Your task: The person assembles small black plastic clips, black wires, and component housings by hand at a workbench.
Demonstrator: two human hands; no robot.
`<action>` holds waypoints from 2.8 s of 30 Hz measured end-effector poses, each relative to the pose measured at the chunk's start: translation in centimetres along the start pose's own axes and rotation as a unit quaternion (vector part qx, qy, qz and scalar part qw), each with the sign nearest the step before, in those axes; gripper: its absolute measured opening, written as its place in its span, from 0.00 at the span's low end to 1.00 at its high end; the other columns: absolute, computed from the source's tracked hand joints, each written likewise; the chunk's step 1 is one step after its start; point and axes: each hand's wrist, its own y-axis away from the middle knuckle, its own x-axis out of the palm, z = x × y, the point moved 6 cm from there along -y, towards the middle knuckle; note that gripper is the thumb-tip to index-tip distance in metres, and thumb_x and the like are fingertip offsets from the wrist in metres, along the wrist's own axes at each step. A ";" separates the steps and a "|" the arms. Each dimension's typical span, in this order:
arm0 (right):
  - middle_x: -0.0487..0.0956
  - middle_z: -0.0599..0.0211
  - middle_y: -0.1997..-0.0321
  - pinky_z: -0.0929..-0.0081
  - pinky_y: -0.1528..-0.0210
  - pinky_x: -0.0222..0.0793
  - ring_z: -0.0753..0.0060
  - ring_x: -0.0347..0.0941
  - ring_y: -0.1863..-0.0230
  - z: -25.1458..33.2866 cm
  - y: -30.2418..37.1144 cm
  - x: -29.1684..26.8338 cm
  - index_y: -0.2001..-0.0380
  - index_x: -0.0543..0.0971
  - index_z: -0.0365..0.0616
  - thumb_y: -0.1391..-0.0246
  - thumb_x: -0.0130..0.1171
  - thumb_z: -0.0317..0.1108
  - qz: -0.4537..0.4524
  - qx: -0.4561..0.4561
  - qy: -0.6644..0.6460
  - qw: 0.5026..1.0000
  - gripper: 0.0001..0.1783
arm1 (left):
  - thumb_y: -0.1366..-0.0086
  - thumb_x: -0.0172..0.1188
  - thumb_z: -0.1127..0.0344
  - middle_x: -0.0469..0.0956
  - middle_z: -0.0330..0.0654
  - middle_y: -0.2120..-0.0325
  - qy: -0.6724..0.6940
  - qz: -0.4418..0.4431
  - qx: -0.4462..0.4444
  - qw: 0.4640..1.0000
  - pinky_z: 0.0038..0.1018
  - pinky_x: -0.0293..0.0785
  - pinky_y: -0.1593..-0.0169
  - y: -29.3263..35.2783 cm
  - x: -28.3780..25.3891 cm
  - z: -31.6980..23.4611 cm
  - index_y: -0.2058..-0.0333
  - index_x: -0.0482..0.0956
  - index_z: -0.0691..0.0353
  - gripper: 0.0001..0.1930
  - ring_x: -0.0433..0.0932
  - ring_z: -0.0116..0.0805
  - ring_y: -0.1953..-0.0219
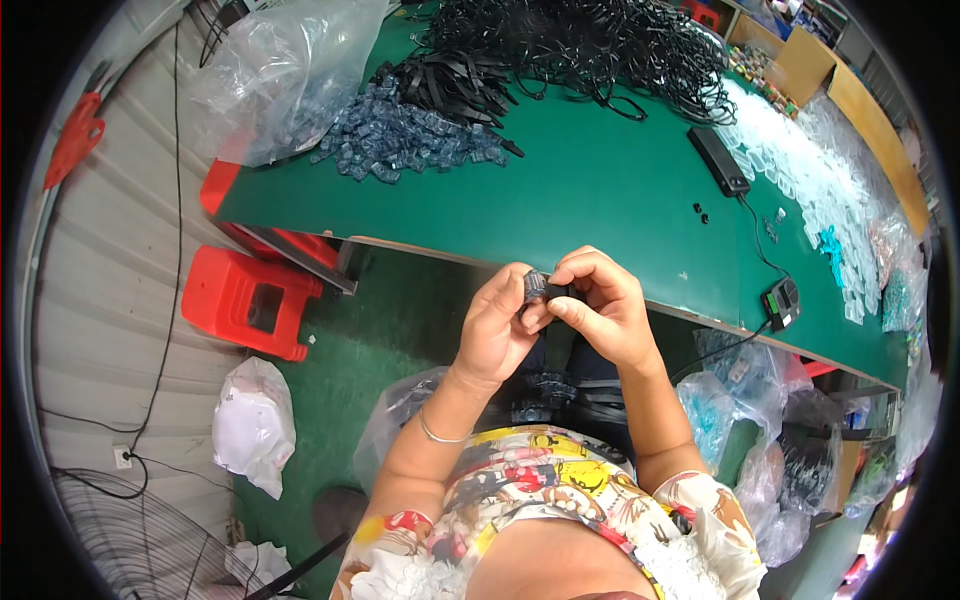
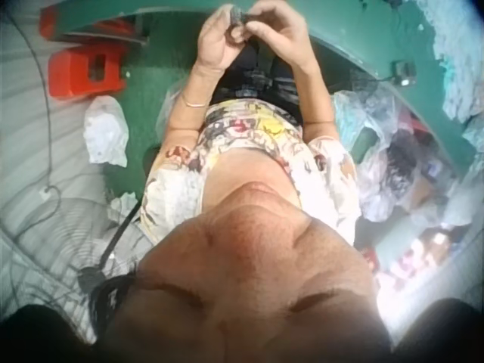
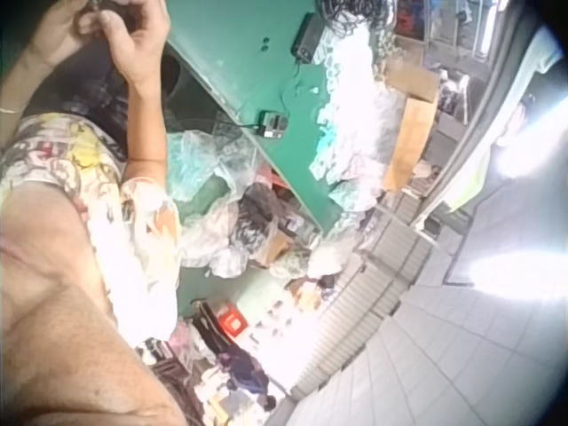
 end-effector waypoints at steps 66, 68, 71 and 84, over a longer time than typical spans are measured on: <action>0.69 0.62 0.66 0.81 0.67 0.69 0.75 0.69 0.67 -3.9 6.1 2.6 0.66 0.74 0.32 0.53 0.59 0.26 0.002 0.074 -0.047 0.996 0.11 | 0.45 0.51 0.73 0.72 0.41 0.78 -0.038 -0.021 -0.176 0.983 0.18 0.68 0.74 5.8 -3.5 1.4 0.76 0.66 0.62 0.04 0.70 0.25 0.77; 0.69 0.62 0.66 0.81 0.67 0.68 0.75 0.69 0.67 -3.9 6.0 2.4 0.66 0.74 0.33 0.53 0.59 0.26 0.005 0.075 -0.048 0.996 0.11 | 0.45 0.52 0.73 0.72 0.41 0.78 -0.089 -0.038 -0.176 0.980 0.18 0.68 0.74 5.8 -3.7 1.3 0.75 0.67 0.62 0.03 0.70 0.24 0.76; 0.71 0.63 0.69 0.79 0.68 0.67 0.73 0.70 0.68 -3.2 5.1 1.9 0.67 0.75 0.35 0.56 0.61 0.27 0.021 0.048 0.044 0.998 0.11 | 0.43 0.53 0.71 0.71 0.38 0.77 -0.128 -0.031 -0.168 0.977 0.18 0.68 0.72 5.6 -3.3 0.8 0.73 0.68 0.62 0.04 0.70 0.23 0.75; 0.74 0.62 0.72 0.75 0.68 0.67 0.66 0.71 0.70 -3.3 5.5 2.3 0.68 0.77 0.38 0.61 0.65 0.29 0.056 -0.031 0.170 0.983 0.13 | 0.41 0.53 0.71 0.70 0.35 0.75 -0.117 -0.060 -0.185 0.974 0.18 0.66 0.69 6.9 -5.3 1.7 0.71 0.70 0.63 0.03 0.69 0.22 0.74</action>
